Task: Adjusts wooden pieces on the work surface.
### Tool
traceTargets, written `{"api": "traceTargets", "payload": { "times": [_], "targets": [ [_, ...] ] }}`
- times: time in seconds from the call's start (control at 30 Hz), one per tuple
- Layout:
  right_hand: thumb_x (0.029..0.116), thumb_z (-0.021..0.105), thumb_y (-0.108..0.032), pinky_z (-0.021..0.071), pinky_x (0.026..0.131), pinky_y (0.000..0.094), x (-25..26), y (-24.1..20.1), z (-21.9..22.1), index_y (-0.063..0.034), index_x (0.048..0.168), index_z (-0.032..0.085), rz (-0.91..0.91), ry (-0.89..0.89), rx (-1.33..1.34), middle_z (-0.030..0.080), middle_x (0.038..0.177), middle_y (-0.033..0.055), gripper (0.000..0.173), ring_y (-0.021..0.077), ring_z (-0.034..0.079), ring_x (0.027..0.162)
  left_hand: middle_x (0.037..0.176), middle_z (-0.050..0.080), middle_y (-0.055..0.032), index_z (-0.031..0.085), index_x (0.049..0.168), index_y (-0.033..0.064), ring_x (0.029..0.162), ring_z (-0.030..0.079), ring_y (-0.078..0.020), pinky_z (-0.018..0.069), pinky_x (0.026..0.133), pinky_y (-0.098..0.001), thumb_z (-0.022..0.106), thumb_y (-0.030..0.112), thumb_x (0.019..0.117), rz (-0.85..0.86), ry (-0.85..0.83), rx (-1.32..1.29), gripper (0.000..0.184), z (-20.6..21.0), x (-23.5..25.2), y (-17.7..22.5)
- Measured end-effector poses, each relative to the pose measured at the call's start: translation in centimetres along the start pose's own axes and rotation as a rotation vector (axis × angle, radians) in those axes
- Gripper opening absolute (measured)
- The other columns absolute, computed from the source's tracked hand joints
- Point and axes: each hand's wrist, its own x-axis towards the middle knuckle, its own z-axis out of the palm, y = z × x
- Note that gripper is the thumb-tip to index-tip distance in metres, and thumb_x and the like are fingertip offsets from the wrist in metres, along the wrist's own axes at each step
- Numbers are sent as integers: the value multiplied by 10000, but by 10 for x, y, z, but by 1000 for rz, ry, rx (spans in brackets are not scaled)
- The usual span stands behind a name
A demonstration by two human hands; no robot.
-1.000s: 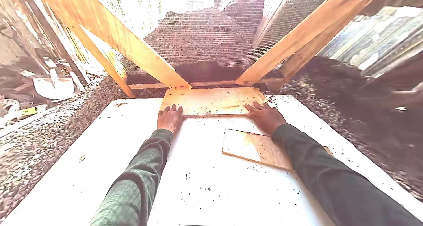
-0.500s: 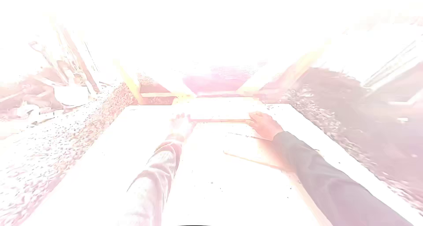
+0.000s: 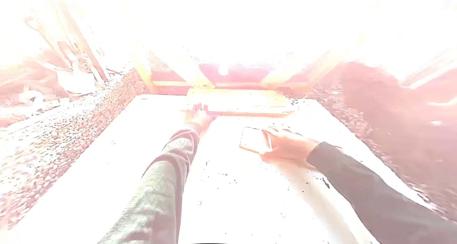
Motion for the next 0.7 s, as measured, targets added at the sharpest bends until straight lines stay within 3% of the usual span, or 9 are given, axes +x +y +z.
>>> {"api": "traceTargets", "payload": {
  "times": [0.1, 0.23, 0.3, 0.37, 0.5, 0.6, 0.7],
  "targets": [
    [756, 778, -708, 341, 1131, 673, -11, -4, 3, -220, 1631, 291, 26, -28, -20, 381, 1614, 154, 1115, 398, 378, 1463, 1573, 442, -185, 459, 1536, 107, 1468, 393, -385, 311, 1159, -666, 467, 630, 1010, 37, 32, -102, 741, -2, 6, -12],
    [777, 773, -687, 389, 1106, 656, -17, -1, 2, -241, 1597, 372, -19, 40, 14, 530, 1499, 146, 1017, 375, 490, 1383, 1417, 593, -163, 593, 1418, 123, 1322, 558, -360, 437, 1091, -606, 487, 588, 1020, 110, 92, -118, 621, 0, -2, -21],
    [749, 784, -696, 461, 1011, 689, -11, 7, 7, -243, 1557, 443, -71, 130, 7, 598, 1419, 143, 987, 393, 565, 1300, 1408, 595, -179, 612, 1394, 133, 1303, 570, -378, 444, 1080, -620, 555, 520, 1019, 138, 84, -175, 542, -3, -10, -24],
    [732, 792, -695, 474, 980, 695, -2, 11, 7, -241, 1520, 477, -114, 153, -18, 590, 1410, 160, 963, 407, 569, 1282, 1391, 596, -210, 603, 1393, 119, 1279, 582, -415, 458, 1053, -653, 573, 496, 1014, 154, 84, -190, 535, -6, -12, -28],
    [812, 793, -605, 394, 1021, 743, -2, 0, -5, -161, 1581, 391, -103, 49, -2, 486, 1498, 274, 975, 481, 512, 1333, 1443, 549, -253, 509, 1468, 34, 1359, 517, -428, 375, 1133, -640, 511, 481, 1051, 161, 53, -246, 611, -25, -33, -20],
    [812, 800, -593, 420, 1006, 698, 6, 0, -3, -69, 1519, 459, -162, 63, -7, 512, 1416, 299, 944, 472, 528, 1283, 1539, 451, -255, 424, 1533, 24, 1443, 428, -404, 320, 1189, -600, 484, 513, 1044, 194, 58, -223, 694, -19, -43, -14],
    [776, 798, -650, 392, 1021, 692, 14, -3, -10, -103, 1533, 473, -142, 96, -21, 509, 1411, 297, 989, 494, 480, 1301, 1608, 341, -270, 381, 1561, 36, 1499, 328, -421, 268, 1212, -596, 468, 540, 1027, 221, 117, -186, 739, -2, -51, -9]
  ]
}}
